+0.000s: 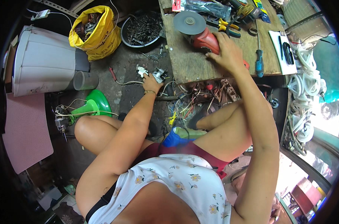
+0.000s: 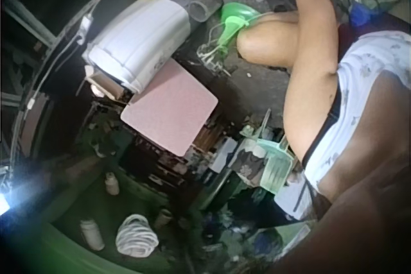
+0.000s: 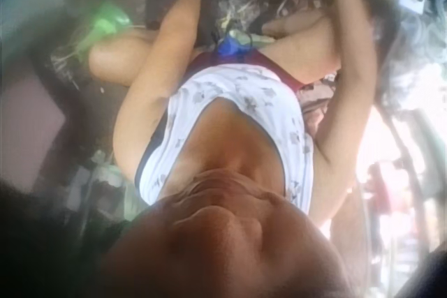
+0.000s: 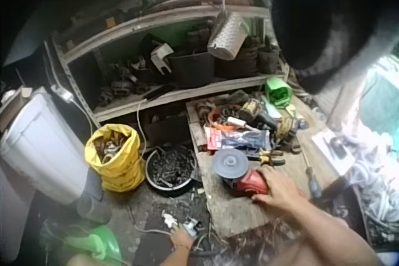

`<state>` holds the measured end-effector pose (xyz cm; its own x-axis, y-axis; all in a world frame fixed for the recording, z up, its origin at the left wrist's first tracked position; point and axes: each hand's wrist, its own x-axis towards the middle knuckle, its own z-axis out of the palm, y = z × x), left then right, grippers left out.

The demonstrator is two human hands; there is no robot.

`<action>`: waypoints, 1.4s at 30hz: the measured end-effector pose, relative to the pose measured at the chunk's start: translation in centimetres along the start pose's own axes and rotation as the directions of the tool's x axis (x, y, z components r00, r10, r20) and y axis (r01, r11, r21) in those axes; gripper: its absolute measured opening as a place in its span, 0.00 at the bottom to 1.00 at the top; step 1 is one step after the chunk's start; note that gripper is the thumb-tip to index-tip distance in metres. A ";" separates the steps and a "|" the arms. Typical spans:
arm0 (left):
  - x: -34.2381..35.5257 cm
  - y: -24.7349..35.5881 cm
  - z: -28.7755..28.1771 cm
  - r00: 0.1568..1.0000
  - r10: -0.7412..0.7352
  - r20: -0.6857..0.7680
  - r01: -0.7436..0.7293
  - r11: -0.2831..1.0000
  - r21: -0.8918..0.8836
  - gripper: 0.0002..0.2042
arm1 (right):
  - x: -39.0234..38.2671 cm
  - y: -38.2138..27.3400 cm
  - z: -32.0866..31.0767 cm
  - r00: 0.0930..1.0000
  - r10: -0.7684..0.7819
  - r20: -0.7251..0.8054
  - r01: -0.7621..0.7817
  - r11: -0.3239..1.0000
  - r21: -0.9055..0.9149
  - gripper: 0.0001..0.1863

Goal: The person disassembles an electric fan motor by hand, using a hammer to tap components loose, a drill to remove screws, and an angle grinder to cut through a metal casing while sparks fly. They then use pliers and a screwdriver to work on the internal copper wiring and housing components.

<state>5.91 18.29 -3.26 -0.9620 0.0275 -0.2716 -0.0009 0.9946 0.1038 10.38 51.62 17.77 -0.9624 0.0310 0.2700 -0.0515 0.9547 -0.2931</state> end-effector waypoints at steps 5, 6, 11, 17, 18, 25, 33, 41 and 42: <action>0.0 -2.1 -1.4 0.997 0.075 0.030 -0.066 0.971 -0.228 0.40 | -0.4 0.0 -0.4 0.998 0.040 0.040 -0.038 0.998 -0.042 0.42; 0.2 -3.9 -1.9 0.995 0.095 -0.038 -0.102 0.942 -0.319 0.40 | -0.1 -0.3 -0.4 0.999 0.033 0.035 -0.032 0.999 -0.035 0.42; -0.1 -10.4 -3.5 0.964 0.010 -0.265 -0.179 0.762 -0.623 0.39 | 0.8 -1.3 -1.0 0.996 -0.002 0.086 0.012 0.993 -0.115 0.46; -2.6 -12.6 -7.4 0.995 -0.071 -0.064 -0.052 0.161 -0.986 0.28 | -1.6 -8.2 -3.6 0.983 0.015 -0.181 -0.029 0.997 -0.072 0.35; -2.6 -14.4 -7.6 0.997 -0.027 -0.070 -0.068 0.070 -0.995 0.28 | -2.2 -10.7 -3.4 0.975 -0.057 -0.217 0.070 0.996 0.053 0.32; -6.7 -13.2 -12.1 0.980 0.196 -0.022 0.047 -0.343 -0.938 0.34 | -4.1 -19.2 7.7 0.953 -0.118 0.278 -0.077 0.796 0.601 0.27; -8.9 -13.0 -12.9 0.952 0.303 -0.039 0.092 -0.407 -0.909 0.37 | -5.1 -21.0 16.8 0.974 0.173 0.147 -0.226 0.680 0.698 0.28; -8.9 -11.9 -11.7 0.983 0.164 -0.086 -0.005 -0.439 -0.899 0.38 | -7.8 -24.3 17.8 0.905 0.074 0.419 -0.418 0.340 0.843 0.29; -8.7 -12.0 -11.2 0.985 0.145 -0.091 -0.015 -0.454 -0.891 0.38 | -7.3 -24.9 17.6 0.833 -0.025 0.552 -0.541 0.169 0.824 0.37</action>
<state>11.21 5.02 8.59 -0.9727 0.1627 -0.1656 -0.2283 -0.5410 0.8095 14.01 22.44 6.89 -0.9481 -0.1614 -0.2740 0.2918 -0.0993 -0.9513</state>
